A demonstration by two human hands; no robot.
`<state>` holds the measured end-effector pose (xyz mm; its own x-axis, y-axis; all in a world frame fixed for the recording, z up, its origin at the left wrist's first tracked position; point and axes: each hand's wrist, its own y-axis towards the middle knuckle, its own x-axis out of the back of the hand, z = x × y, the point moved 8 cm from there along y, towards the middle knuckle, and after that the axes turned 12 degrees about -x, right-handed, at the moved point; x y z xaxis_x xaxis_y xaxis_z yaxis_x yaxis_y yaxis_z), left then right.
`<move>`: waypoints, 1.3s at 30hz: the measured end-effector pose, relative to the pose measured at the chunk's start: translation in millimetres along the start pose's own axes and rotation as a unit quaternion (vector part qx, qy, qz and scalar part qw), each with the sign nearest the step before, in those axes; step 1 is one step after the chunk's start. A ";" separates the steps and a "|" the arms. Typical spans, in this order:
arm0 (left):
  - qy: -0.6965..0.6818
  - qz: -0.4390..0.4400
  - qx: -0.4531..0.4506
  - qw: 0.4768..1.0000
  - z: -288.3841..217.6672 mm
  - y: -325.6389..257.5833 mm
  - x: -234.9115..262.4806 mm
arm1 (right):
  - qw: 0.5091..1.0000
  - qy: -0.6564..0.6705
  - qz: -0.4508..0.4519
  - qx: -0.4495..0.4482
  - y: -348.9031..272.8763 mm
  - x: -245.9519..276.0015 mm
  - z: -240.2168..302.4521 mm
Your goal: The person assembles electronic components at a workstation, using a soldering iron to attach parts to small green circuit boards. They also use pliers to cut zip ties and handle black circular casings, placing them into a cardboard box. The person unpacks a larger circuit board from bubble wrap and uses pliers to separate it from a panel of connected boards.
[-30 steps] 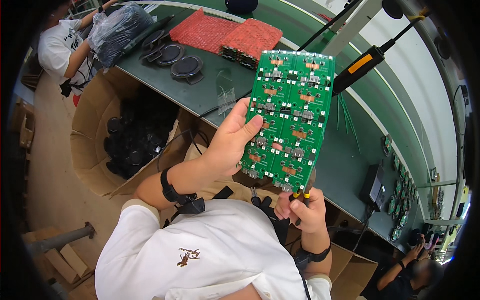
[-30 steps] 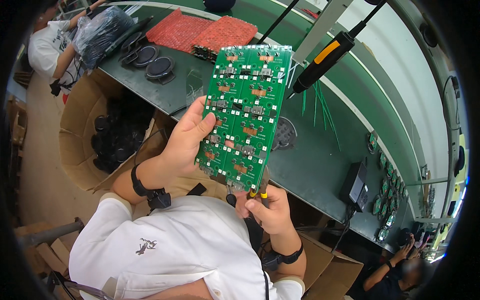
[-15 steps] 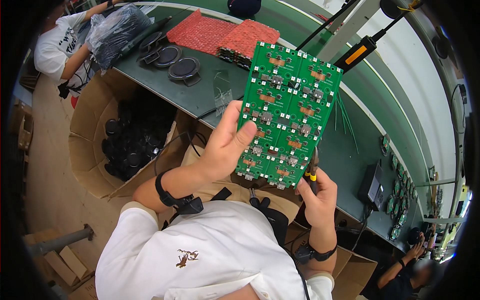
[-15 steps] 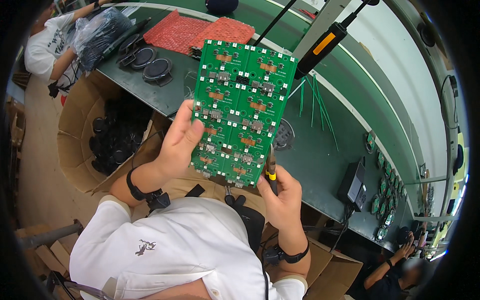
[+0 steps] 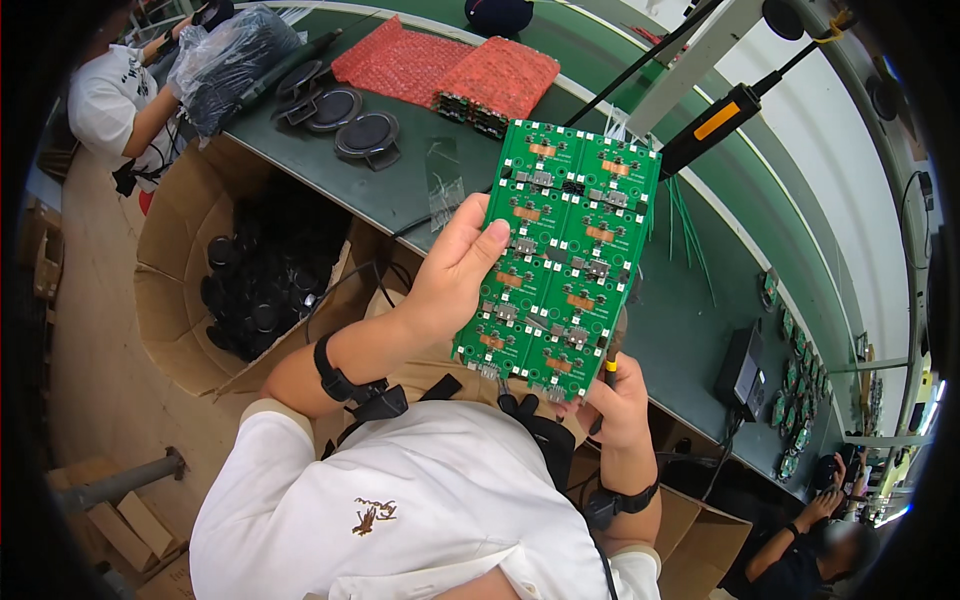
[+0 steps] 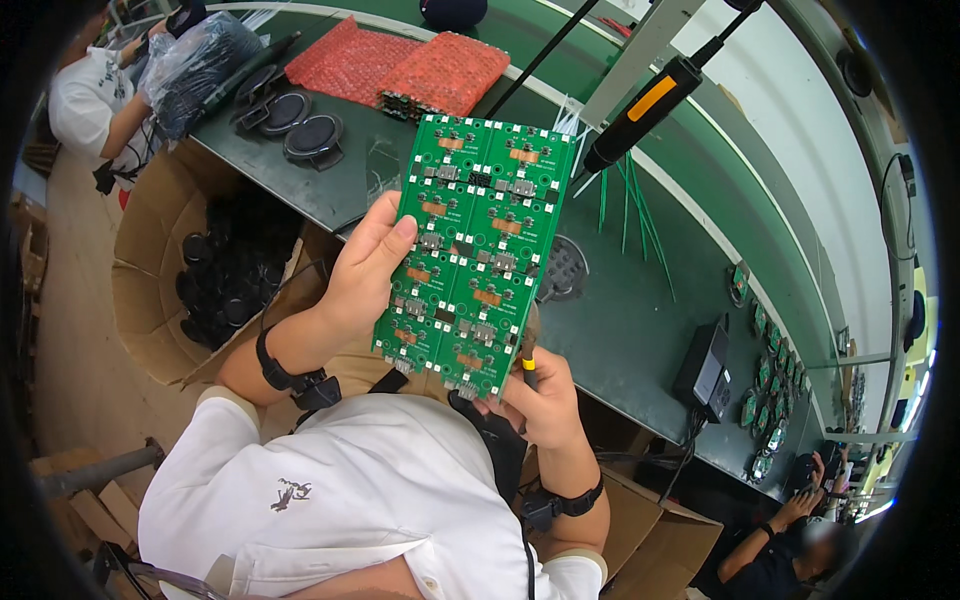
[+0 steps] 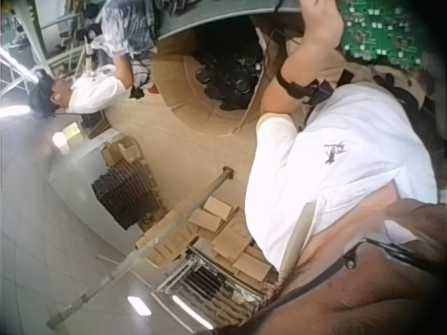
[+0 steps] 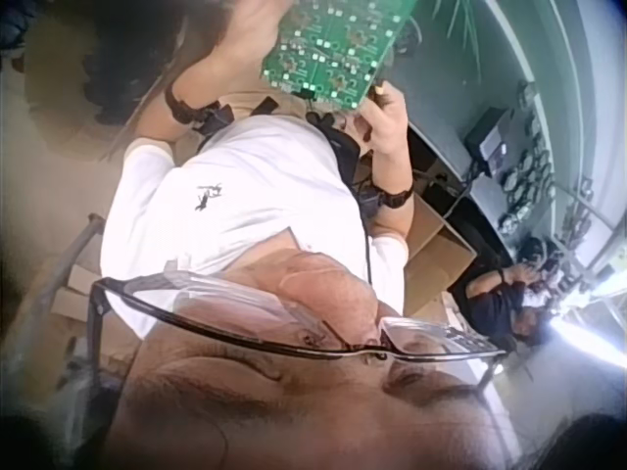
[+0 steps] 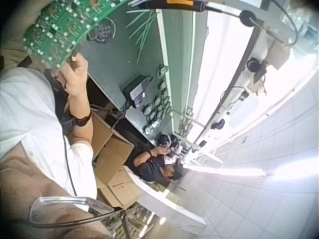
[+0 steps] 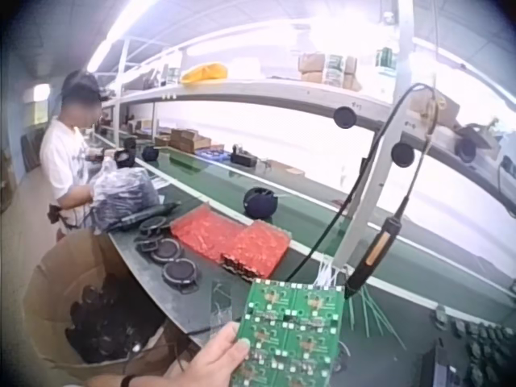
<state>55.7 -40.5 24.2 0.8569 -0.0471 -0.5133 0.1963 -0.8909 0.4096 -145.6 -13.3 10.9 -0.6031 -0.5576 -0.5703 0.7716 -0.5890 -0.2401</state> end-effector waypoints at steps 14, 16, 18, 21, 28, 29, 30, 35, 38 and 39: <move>0.059 0.024 -0.022 0.998 -10.7 -9.8 -6.5 | 0.976 -0.157 -0.152 0.009 0.7 19.7 20.5; 0.006 0.006 0.018 1.000 -0.6 -12.2 -5.5 | 0.995 -0.047 -0.088 0.000 5.7 18.2 11.4; -0.022 0.000 0.041 0.999 6.8 -13.7 -3.6 | 0.996 -0.044 -0.077 0.007 7.5 20.0 8.5; -0.010 0.007 0.038 0.999 9.7 -14.0 1.4 | 0.985 -0.121 -0.125 0.006 9.0 27.2 9.4; 0.140 0.050 -0.035 0.988 -7.0 -20.3 -6.3 | 0.924 -0.279 -0.247 0.091 -2.4 25.7 40.3; 0.149 0.052 -0.045 0.986 -10.3 -19.4 -7.7 | 0.926 -0.275 -0.245 0.081 -3.5 25.6 38.8; 0.154 0.051 -0.037 0.986 -11.0 -16.7 -6.4 | 0.930 -0.270 -0.235 0.076 -3.4 25.3 37.0; 0.082 0.046 -0.004 0.996 -5.8 -4.8 -7.0 | 0.991 -0.084 -0.092 0.056 7.0 26.2 16.5; 0.034 0.020 0.024 0.999 1.2 -7.7 -7.2 | 0.998 -0.028 -0.047 0.037 11.9 24.6 7.0; 0.029 0.010 0.033 0.999 3.2 -8.8 -6.0 | 0.994 -0.053 -0.088 0.022 11.3 29.4 5.6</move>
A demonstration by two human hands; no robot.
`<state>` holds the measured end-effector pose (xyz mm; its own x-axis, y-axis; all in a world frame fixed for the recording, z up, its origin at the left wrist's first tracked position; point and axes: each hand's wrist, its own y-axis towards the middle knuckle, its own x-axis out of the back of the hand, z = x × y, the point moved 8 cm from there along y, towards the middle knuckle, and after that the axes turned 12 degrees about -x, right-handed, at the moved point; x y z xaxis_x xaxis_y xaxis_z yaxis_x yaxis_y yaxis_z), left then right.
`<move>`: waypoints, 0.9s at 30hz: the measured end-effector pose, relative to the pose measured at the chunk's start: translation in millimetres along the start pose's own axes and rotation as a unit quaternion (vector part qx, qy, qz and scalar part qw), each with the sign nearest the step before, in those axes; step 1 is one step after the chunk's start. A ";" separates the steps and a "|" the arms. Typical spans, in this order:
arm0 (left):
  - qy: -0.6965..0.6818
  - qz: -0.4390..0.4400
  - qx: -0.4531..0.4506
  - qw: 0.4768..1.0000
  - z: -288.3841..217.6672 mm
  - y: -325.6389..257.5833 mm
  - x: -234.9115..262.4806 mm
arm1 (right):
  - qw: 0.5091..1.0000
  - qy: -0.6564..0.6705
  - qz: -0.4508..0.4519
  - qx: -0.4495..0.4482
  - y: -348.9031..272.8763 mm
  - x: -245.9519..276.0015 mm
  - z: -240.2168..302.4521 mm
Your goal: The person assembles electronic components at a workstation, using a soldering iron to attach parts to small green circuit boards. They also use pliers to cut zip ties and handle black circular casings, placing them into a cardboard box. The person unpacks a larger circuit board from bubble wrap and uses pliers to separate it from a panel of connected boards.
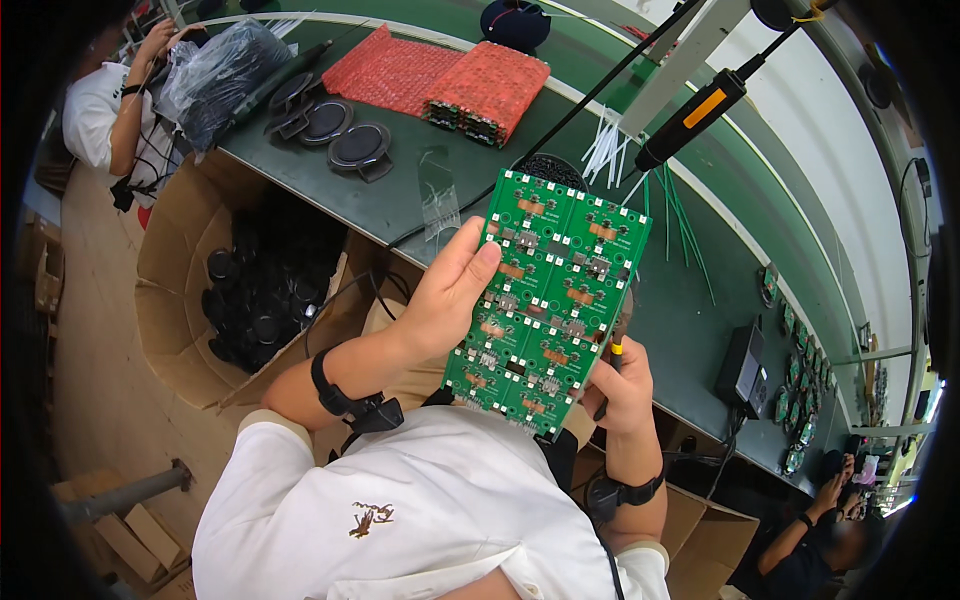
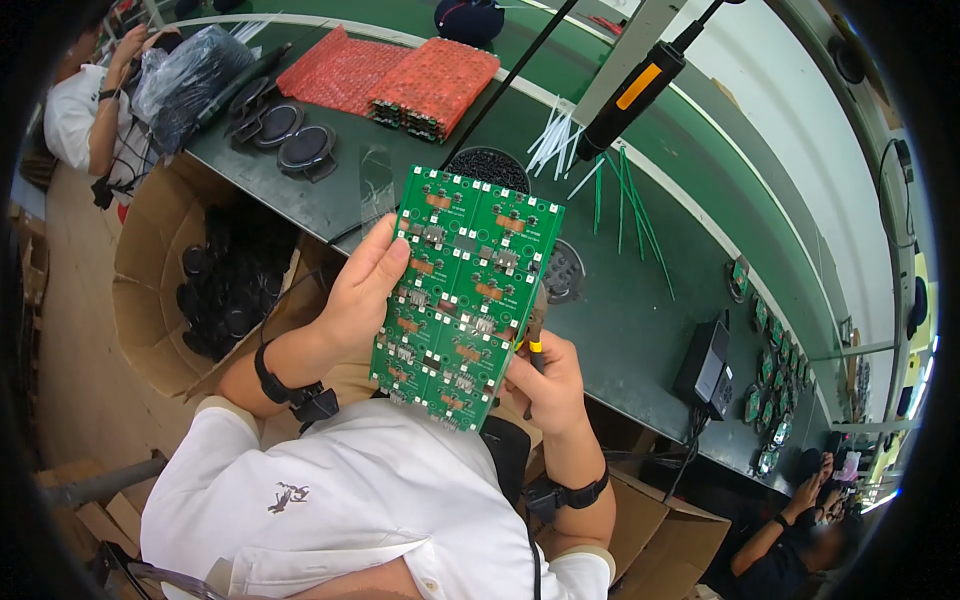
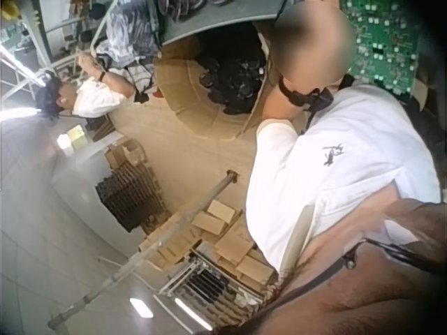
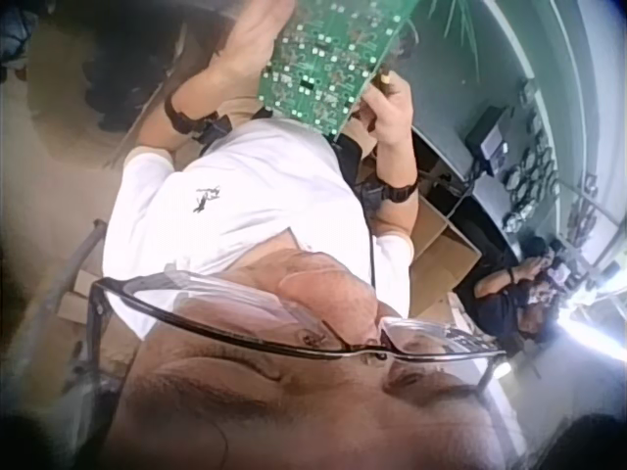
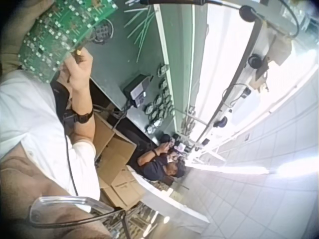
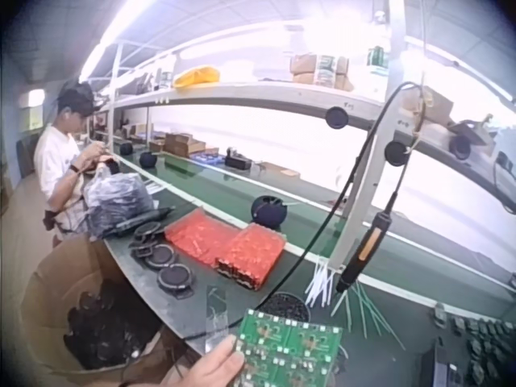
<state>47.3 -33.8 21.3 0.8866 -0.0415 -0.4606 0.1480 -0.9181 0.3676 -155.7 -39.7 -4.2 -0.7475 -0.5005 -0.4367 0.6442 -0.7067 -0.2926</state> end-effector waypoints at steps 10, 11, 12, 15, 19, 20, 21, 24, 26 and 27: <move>0.102 0.066 -0.026 0.992 -11.8 -12.2 -6.0 | 0.979 -0.155 -0.122 0.056 -9.2 7.3 27.7; 0.085 0.069 -0.019 0.994 -11.2 -12.1 -7.4 | 0.985 -0.132 -0.104 0.040 -7.9 8.1 22.4; 0.065 0.063 -0.014 0.996 -10.3 -12.3 -7.9 | 0.994 -0.077 -0.071 0.026 -4.8 8.6 16.5; -0.016 0.043 0.042 0.998 1.9 -15.4 -10.8 | 0.998 0.055 0.019 0.003 1.5 7.7 0.9; -0.114 0.021 0.088 0.989 17.0 -18.4 -10.3 | 0.993 0.108 0.052 -0.002 2.8 7.8 -9.6; -0.136 0.020 0.092 0.986 19.9 -18.9 -10.9 | 0.992 0.113 0.059 0.000 2.6 7.0 -8.5; -0.158 0.020 0.093 0.983 21.7 -18.9 -11.0 | 0.991 0.117 0.067 0.001 2.3 5.0 -6.7; -0.026 0.032 0.043 0.998 17.2 -16.4 -3.9 | 0.999 -0.036 -0.034 0.006 1.4 11.5 4.1; -0.001 0.041 0.031 0.999 12.6 -16.5 -2.8 | 0.987 -0.122 -0.097 0.047 -1.8 11.3 17.9; 0.012 0.043 0.030 0.999 10.4 -17.1 -2.2 | 0.977 -0.163 -0.119 0.068 -3.7 9.0 23.8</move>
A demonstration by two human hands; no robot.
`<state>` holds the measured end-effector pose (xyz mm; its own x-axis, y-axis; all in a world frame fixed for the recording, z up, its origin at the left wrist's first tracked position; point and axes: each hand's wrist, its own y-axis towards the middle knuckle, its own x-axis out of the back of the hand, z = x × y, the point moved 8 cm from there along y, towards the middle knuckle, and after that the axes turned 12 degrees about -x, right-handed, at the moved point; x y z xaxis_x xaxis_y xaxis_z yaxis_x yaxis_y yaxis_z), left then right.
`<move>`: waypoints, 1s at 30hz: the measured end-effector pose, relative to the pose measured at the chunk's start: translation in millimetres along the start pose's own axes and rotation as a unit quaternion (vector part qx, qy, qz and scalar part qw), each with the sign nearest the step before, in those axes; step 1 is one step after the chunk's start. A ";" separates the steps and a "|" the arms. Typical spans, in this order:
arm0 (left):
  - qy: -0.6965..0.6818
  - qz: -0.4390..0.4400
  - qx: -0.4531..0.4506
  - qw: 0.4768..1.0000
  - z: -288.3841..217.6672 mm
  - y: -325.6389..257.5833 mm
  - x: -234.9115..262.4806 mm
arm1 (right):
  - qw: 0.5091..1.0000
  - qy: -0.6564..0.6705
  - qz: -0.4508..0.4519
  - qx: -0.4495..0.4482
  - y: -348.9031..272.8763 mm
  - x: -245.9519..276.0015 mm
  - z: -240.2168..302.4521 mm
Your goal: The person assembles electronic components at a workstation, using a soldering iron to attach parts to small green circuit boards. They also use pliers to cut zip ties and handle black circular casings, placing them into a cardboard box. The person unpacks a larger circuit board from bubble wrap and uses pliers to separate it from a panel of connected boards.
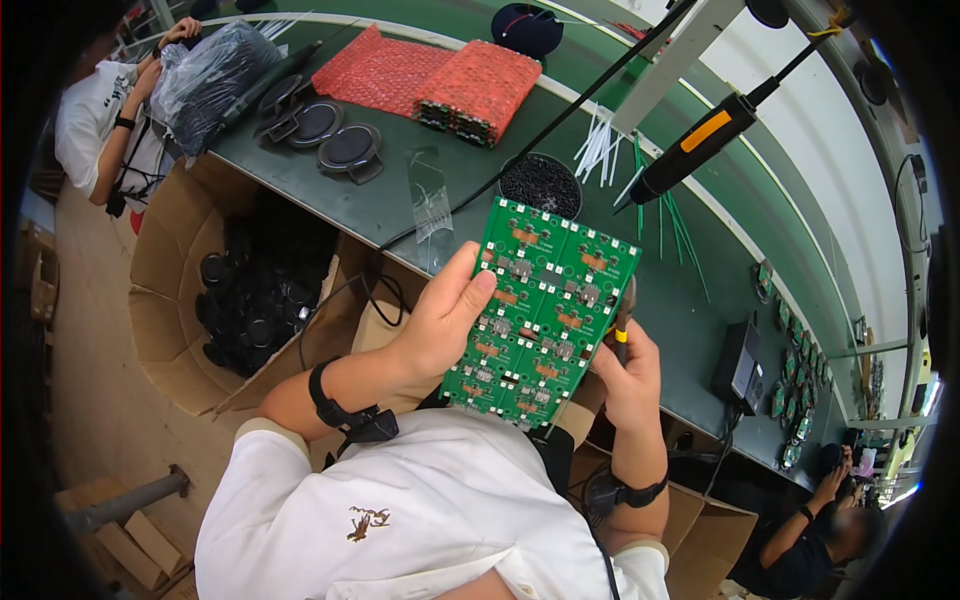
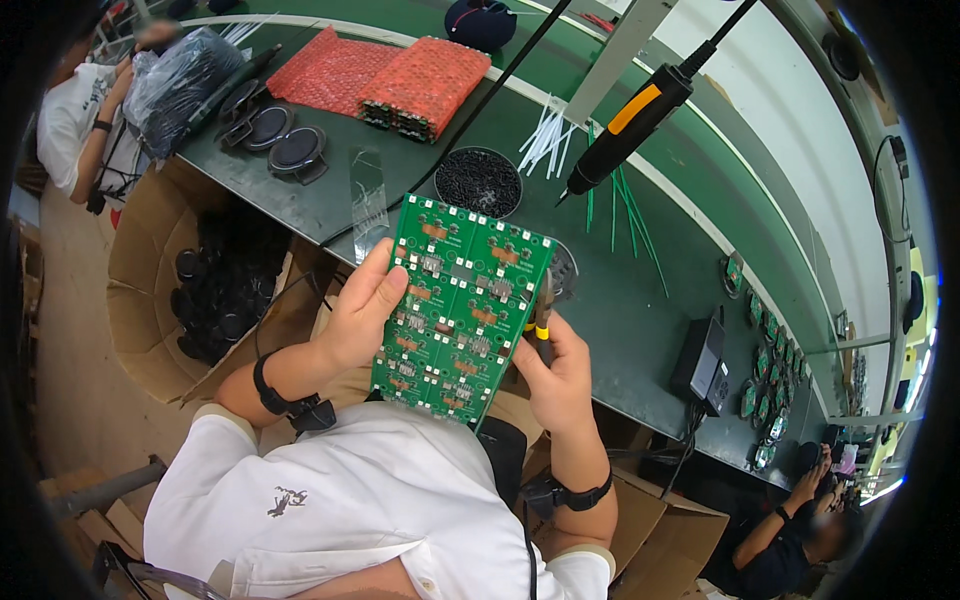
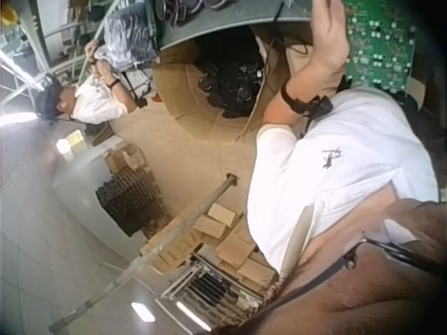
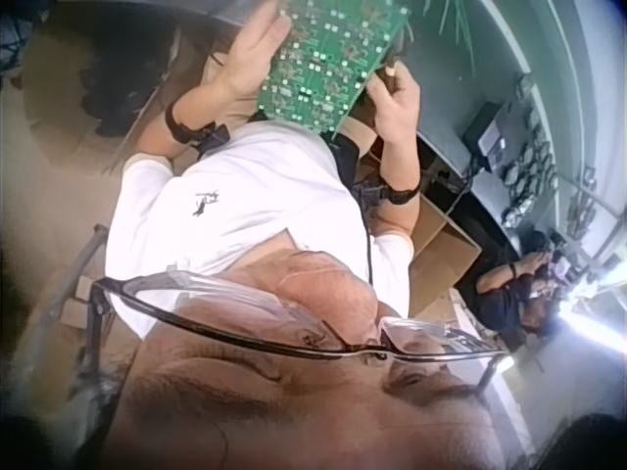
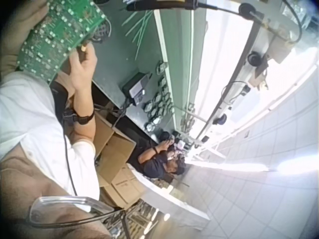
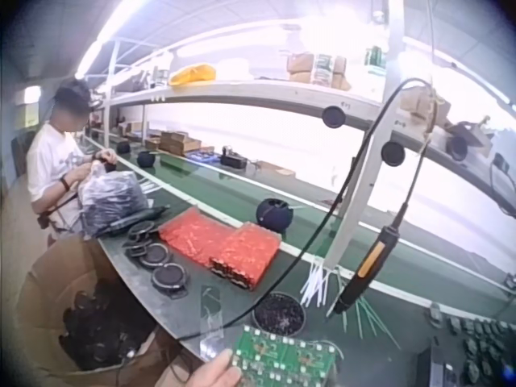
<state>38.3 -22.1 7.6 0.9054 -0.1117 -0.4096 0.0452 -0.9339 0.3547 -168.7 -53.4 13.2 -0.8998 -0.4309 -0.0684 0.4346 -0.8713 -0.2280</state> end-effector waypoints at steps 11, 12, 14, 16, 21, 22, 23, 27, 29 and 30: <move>-0.097 0.000 0.075 0.992 12.5 -5.7 -7.7 | 0.961 0.226 0.136 -0.078 -0.7 -15.7 -18.6; -0.111 -0.010 0.116 0.987 20.4 -7.7 -6.6 | 0.940 0.273 0.197 -0.049 -4.0 -22.3 -12.8; -0.142 -0.021 0.101 0.984 19.8 -8.8 -4.4 | 0.956 0.250 0.139 -0.063 -2.0 -10.6 -14.6; -0.160 -0.048 0.104 0.980 21.7 -10.0 2.5 | 0.953 0.275 0.118 -0.042 5.6 11.4 -0.4; -0.184 -0.099 0.116 0.971 30.5 -10.2 11.3 | 0.965 -0.147 -0.204 -0.069 87.4 154.0 43.7; -0.189 -0.099 0.117 0.970 32.2 -9.2 9.1 | 0.944 -0.226 -0.226 -0.081 111.2 176.3 47.9; -0.167 -0.097 0.134 0.972 35.4 -9.6 7.9 | 0.931 -0.247 -0.246 -0.107 134.6 196.7 45.6; -0.135 -0.080 0.154 0.976 28.2 -9.7 3.0 | 0.682 -0.637 -0.343 -0.104 178.5 229.6 70.6; -0.128 -0.095 0.132 0.978 15.3 -6.2 6.0 | 0.685 -0.631 -0.360 -0.057 162.6 212.5 83.3; -0.131 -0.103 0.120 0.979 8.6 -4.1 6.7 | 0.665 -0.639 -0.383 -0.059 145.9 201.4 90.3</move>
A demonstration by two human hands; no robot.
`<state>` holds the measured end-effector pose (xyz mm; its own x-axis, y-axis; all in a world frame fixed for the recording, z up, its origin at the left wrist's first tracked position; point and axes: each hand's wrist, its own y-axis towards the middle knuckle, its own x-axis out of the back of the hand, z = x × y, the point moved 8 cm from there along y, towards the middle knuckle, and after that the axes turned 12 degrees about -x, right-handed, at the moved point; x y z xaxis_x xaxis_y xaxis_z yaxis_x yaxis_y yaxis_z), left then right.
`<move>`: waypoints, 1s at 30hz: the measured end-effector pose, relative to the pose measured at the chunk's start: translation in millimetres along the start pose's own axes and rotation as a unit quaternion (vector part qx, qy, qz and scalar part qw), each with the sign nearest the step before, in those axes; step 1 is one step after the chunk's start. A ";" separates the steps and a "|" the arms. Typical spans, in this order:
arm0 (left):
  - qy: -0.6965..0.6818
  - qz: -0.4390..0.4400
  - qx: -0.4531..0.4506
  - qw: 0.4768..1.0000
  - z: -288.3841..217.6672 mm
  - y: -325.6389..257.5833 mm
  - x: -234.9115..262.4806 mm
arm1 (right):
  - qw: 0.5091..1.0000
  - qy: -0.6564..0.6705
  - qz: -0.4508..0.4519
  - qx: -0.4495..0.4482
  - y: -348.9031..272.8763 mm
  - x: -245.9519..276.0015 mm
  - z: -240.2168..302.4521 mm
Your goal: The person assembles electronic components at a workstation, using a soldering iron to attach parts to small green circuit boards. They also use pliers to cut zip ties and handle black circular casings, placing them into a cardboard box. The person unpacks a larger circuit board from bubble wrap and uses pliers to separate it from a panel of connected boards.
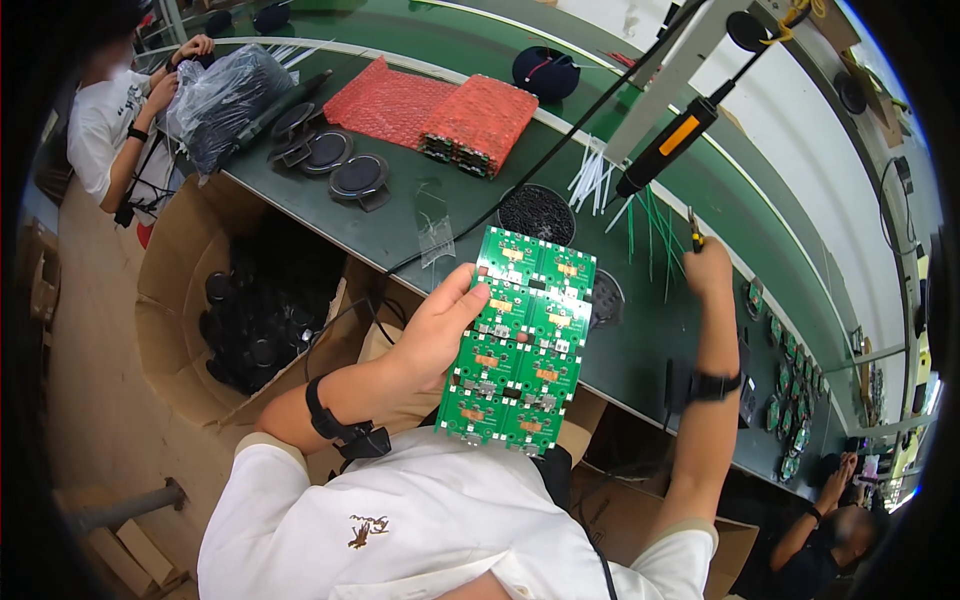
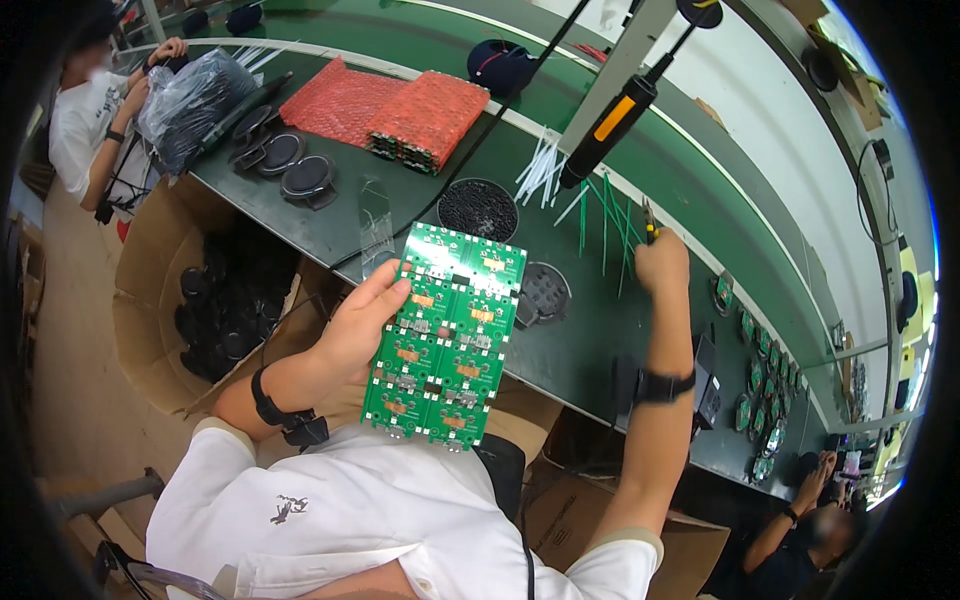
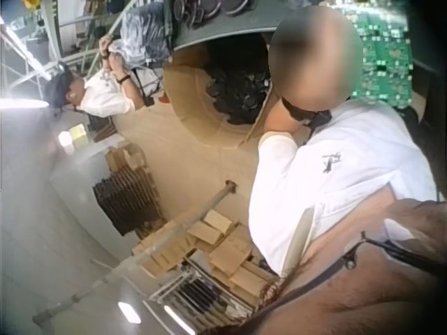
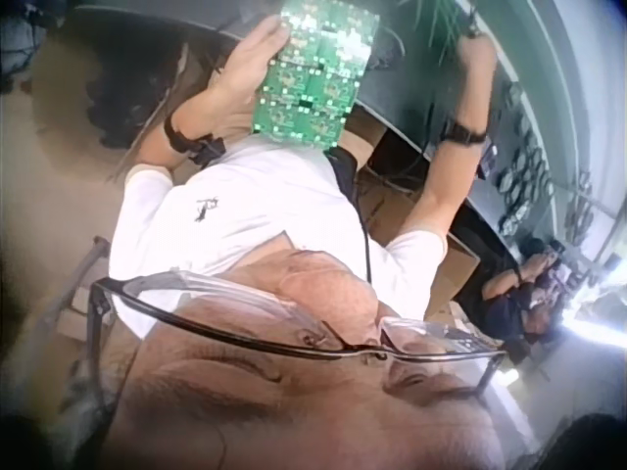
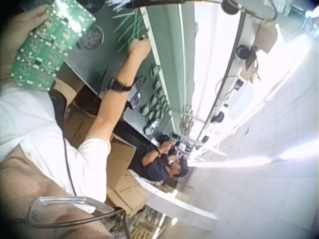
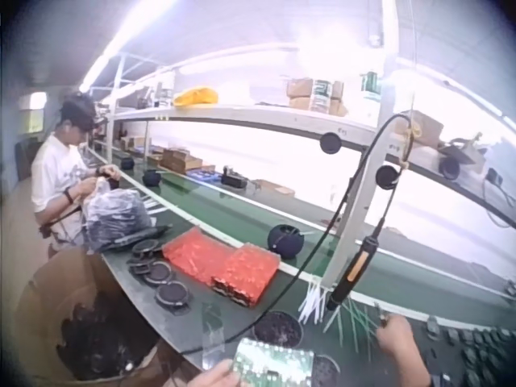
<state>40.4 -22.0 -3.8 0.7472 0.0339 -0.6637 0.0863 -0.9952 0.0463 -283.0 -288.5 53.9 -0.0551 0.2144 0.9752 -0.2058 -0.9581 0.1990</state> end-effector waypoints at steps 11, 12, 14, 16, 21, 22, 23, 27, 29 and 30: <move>-0.032 0.232 -0.044 0.971 -27.6 19.1 -70.7 | 0.417 0.789 0.451 -0.013 -235.9 0.9 80.7; 0.107 0.168 -0.074 0.977 -19.1 17.8 -64.7 | 0.372 0.806 0.460 0.006 -242.5 4.5 86.0; -0.019 0.182 0.063 0.981 16.2 -7.9 -78.1 | 0.362 0.820 0.427 -0.116 -270.7 -11.4 76.5; 0.061 0.213 0.134 0.966 37.0 -30.6 -75.0 | 0.342 0.809 0.465 -0.113 -291.1 -12.0 77.4; 0.015 0.180 0.227 0.957 51.0 -46.8 -53.8 | 0.373 0.770 0.513 -0.065 -293.9 -12.8 71.1; 0.031 0.173 0.212 0.961 49.8 -43.9 -52.1 | 0.394 0.767 0.504 -0.058 -287.8 -12.0 70.4; 0.029 0.169 0.181 0.969 46.8 -40.0 -53.8 | 0.416 0.764 0.491 -0.048 -280.3 -9.5 69.7; 0.100 0.155 0.162 0.969 40.3 -32.6 -51.3 | 0.509 0.747 0.428 -0.018 -251.0 4.8 68.8; 0.117 0.158 0.126 0.972 25.2 -29.3 -47.7 | 0.547 0.734 0.403 -0.012 -242.1 10.1 67.6; 0.124 0.153 0.111 0.974 17.7 -27.2 -45.0 | 0.580 0.708 0.401 -0.033 -239.5 7.1 65.3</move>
<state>-7.2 2.0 11.6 0.8543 -0.2734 -0.4420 -0.2889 -0.9568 0.0334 -170.3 -69.9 19.5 -0.8967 -0.3099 -0.3160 0.4070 -0.8579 -0.3136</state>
